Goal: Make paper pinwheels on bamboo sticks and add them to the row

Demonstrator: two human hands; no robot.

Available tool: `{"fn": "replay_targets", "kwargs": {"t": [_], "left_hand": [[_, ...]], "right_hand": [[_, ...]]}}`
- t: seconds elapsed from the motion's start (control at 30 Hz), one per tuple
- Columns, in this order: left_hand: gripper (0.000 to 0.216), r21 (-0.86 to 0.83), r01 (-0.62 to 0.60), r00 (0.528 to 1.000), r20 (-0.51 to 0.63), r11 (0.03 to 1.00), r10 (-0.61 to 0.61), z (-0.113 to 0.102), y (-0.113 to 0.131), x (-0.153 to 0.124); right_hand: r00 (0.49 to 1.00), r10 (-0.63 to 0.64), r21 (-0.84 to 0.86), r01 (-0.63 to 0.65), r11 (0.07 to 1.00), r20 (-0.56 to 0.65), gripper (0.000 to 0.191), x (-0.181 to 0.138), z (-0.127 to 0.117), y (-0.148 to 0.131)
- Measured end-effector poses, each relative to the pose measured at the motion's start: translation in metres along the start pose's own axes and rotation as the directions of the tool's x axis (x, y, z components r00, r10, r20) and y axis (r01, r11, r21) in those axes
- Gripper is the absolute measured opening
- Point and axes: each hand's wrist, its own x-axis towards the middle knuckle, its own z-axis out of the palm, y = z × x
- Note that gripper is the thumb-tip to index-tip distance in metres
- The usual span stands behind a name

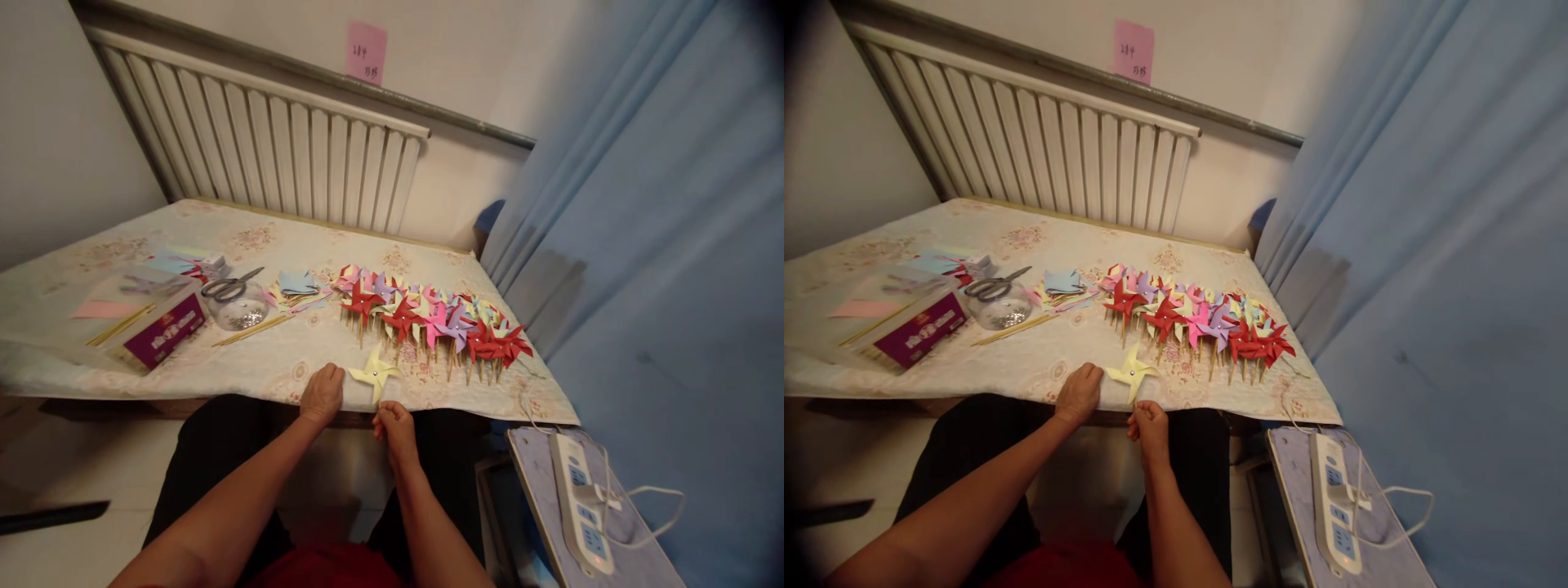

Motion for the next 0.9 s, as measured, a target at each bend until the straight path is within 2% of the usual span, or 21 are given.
{"fn": "replay_targets", "kwargs": {"t": [0.9], "left_hand": [[0.023, -0.002, 0.009, 1.0, 0.027, 1.0, -0.009, -0.0016, 0.0008, 0.0003]], "right_hand": [[1.0, -0.009, -0.018, 0.009, 1.0, 0.007, 0.024, -0.002, 0.0002, -0.0033]]}}
